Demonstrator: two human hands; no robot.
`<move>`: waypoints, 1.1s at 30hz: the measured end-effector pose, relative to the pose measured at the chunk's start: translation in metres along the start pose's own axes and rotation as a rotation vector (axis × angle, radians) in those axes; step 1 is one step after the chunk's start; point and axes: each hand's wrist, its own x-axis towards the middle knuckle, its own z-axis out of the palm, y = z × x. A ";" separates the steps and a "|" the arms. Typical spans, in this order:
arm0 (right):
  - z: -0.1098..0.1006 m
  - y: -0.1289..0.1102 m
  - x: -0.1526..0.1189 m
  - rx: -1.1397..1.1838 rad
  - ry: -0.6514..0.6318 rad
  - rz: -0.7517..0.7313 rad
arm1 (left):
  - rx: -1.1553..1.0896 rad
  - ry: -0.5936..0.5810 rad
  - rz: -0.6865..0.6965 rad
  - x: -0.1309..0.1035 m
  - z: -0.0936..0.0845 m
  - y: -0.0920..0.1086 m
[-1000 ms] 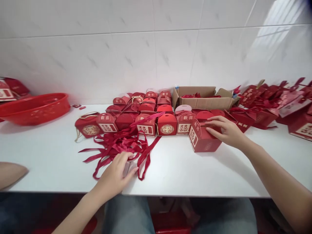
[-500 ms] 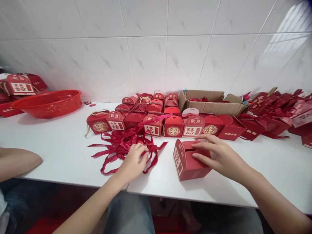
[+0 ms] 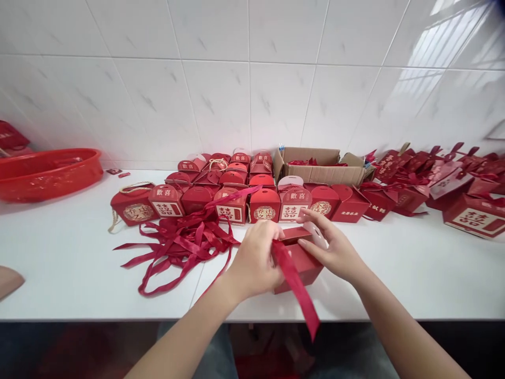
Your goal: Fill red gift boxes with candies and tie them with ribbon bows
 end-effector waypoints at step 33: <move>0.022 -0.035 -0.004 -0.462 0.135 -0.373 | -0.568 -0.246 -0.586 0.012 -0.069 -0.013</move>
